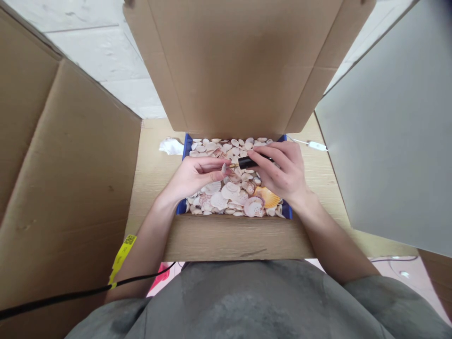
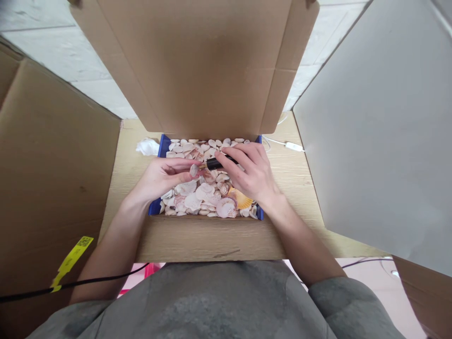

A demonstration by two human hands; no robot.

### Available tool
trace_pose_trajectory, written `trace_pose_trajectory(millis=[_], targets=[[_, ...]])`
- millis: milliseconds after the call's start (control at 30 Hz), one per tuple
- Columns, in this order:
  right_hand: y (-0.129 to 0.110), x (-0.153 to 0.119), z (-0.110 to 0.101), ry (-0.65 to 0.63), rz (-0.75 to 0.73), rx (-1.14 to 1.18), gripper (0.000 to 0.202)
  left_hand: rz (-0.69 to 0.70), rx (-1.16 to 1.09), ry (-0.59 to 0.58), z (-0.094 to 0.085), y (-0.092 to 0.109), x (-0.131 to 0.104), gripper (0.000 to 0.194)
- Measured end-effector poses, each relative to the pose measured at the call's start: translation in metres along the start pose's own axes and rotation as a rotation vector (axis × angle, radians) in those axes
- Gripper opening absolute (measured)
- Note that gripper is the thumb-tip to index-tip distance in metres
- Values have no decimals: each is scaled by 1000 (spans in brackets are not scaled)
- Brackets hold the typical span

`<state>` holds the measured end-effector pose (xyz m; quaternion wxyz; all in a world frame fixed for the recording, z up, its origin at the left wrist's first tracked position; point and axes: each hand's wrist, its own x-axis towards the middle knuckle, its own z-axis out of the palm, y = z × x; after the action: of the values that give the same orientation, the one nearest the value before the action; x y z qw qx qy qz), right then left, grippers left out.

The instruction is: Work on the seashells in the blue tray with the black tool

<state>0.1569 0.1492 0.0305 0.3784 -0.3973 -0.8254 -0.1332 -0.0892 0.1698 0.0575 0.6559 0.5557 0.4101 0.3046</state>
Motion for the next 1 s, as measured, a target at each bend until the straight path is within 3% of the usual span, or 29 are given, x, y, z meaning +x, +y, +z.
trace_pose_trajectory(millis=[267,700,1000], targets=[[-3,-1,2,-231,16,22,37,-36,38,43,2,-1,2,35],[-2,1,1,-228,68,58,33,5,100,47,2,1,1,40],[-2,1,2,-243,75,50,33,64,143,77,4,2,0,30]])
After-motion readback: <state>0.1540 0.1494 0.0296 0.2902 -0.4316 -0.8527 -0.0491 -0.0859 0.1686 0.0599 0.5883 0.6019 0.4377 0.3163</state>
